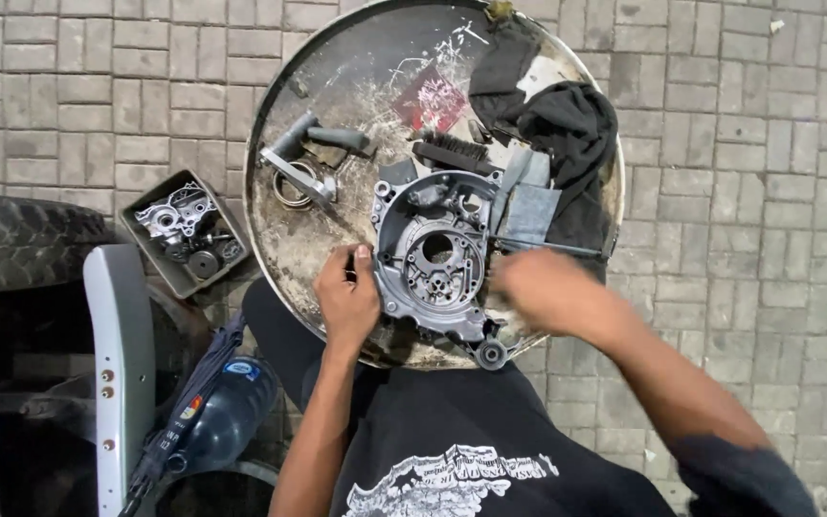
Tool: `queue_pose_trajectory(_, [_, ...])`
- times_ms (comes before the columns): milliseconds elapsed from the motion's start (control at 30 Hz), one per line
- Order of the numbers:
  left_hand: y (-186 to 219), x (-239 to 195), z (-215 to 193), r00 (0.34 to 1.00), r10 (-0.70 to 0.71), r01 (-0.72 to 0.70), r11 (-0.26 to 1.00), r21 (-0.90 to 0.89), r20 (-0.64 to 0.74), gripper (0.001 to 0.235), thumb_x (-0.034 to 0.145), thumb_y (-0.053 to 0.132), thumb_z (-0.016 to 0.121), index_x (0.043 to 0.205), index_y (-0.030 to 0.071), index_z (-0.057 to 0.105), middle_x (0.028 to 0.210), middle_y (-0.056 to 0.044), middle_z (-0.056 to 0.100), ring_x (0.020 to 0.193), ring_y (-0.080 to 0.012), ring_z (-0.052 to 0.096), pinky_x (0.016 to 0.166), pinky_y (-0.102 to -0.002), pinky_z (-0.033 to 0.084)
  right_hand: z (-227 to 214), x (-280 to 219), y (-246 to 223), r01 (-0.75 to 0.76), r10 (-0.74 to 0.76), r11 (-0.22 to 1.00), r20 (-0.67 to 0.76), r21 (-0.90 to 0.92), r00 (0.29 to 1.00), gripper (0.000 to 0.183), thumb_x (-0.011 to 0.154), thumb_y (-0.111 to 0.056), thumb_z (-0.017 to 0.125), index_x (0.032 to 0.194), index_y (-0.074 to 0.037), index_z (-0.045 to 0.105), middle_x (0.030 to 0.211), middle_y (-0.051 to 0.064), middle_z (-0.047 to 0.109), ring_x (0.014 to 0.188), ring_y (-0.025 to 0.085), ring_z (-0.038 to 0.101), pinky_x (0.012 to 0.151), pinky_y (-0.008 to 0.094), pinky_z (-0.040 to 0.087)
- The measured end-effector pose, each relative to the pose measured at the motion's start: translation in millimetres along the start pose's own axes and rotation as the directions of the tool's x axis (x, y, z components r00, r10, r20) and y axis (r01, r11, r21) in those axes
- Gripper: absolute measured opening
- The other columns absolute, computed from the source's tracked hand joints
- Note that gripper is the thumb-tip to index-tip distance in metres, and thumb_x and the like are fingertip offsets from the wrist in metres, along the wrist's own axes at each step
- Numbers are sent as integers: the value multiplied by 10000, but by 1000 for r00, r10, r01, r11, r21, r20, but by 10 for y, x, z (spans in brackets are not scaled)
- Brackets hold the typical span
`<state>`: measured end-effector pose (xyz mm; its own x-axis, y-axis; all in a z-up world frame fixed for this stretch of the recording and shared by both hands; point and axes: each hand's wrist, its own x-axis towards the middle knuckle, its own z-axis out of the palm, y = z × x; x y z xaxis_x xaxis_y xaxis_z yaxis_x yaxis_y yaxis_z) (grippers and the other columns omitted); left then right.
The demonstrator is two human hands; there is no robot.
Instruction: The person cleans a disassembled engine casing placed on a metal drum using a cloth and a brush. They wipe the interior surfaces and scrub specific areas, then use a small metal tool to scrape or adjust components within the casing.
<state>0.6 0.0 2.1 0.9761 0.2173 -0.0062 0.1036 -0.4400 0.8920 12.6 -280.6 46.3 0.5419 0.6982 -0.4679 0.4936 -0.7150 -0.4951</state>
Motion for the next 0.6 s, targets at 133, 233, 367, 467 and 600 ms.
queue_pose_trajectory(133, [68, 20, -9, 1000, -23, 23, 1000, -12, 18, 318, 1069, 203, 511, 968, -4, 731, 776, -224, 674, 683, -375, 685, 536, -397, 542, -188, -535, -50, -312, 322, 947, -222, 80, 921, 67, 843, -199, 692, 859, -139, 714, 772, 91, 699, 777, 335, 723, 710, 450, 582])
queue_pose_trajectory(233, [56, 19, -9, 999, -35, 36, 999, -4, 19, 309, 1060, 212, 526, 967, -4, 727, 783, -233, 672, 703, -395, 687, 550, -407, 543, 71, -735, -293, -264, 439, 825, -272, 500, 856, 93, 838, -127, 730, 914, -77, 748, 825, 174, 764, 850, 392, 753, 768, 470, 591])
queue_pose_trajectory(367, [22, 16, 8, 1000, -30, 30, 999, -16, 10, 318, 1067, 201, 514, 952, -2, 731, 761, -225, 668, 680, -372, 683, 546, -401, 538, 1226, -629, -284, -295, 643, 620, -255, 727, 722, 166, 804, -231, 839, 963, -193, 811, 861, 67, 795, 819, 256, 771, 733, 373, 589])
queue_pose_trajectory(467, [-28, 27, 20, 1000, -17, 17, 999, 30, -4, 321, 1061, 230, 536, 950, 0, 730, 762, -229, 674, 708, -399, 693, 560, -416, 541, 1197, -553, -523, -199, 796, 417, -250, 887, 551, 162, 844, -190, 847, 961, -84, 810, 674, 125, 702, 624, 197, 672, 618, 339, 525])
queue_pose_trajectory(600, [4, -10, -26, 1000, -4, 4, 999, 50, -9, 324, 1065, 206, 521, 919, 7, 731, 744, -225, 678, 698, -413, 691, 552, -441, 540, 1292, -480, -557, -177, 821, 366, -227, 914, 524, 194, 843, -220, 853, 978, -88, 808, 637, 104, 651, 602, 176, 581, 584, 328, 469])
